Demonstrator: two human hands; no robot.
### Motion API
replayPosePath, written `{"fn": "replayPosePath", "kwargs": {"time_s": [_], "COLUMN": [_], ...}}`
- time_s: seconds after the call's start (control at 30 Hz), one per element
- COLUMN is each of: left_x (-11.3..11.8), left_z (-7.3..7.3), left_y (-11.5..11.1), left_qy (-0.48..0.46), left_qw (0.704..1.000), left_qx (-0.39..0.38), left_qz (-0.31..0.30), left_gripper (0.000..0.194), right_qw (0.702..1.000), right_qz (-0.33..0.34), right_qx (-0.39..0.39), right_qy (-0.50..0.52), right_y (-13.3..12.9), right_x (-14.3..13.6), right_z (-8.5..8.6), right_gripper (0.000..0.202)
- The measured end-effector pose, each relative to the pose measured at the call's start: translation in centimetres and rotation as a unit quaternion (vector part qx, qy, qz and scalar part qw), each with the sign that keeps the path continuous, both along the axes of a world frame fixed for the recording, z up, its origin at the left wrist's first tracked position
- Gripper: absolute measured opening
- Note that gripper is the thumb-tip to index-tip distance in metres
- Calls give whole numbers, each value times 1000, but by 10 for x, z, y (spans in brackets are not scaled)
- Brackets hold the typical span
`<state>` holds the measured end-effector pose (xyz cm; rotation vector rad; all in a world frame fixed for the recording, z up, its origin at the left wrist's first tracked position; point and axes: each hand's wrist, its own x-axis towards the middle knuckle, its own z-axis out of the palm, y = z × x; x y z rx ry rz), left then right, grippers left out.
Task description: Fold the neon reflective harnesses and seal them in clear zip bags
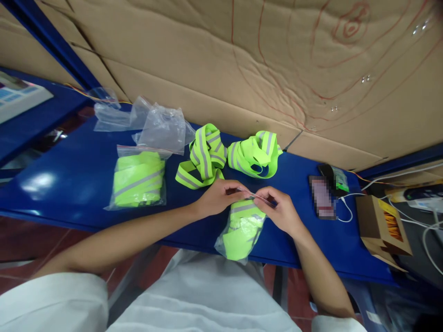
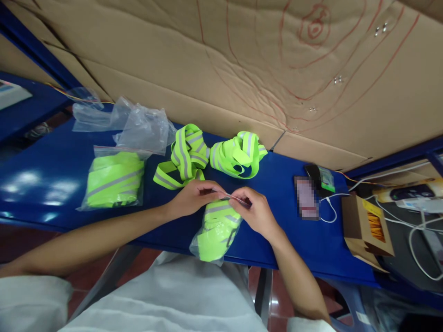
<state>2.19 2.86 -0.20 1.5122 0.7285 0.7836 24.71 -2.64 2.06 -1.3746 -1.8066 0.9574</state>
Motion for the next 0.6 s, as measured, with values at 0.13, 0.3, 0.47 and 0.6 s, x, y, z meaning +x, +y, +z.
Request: {"fn": "replayPosePath", "kwargs": {"time_s": [0.13, 0.3, 0.47, 0.6], "left_x": [1, 1, -1, -2], "left_z": [-1, 0, 1, -1], "left_y": [-3, -3, 0, 6], "left_qy": [6, 0, 4, 9], "left_qw": [1000, 1000, 999, 998], "left_qx": [5, 25, 35, 4], "left_qz": [-11, 0, -22, -66], "left_gripper": [23, 23, 26, 28], "right_qw": [999, 997, 998, 998], "right_qz": [8, 7, 17, 14], "right_qx": [34, 60, 43, 50], "right_qy": [-38, -57, -35, -31], "right_y": [-2, -3, -1, -2], "right_x": [-4, -5, -4, -6], "right_z": [3, 5, 0, -3], "right_gripper": [18, 17, 19, 20]}}
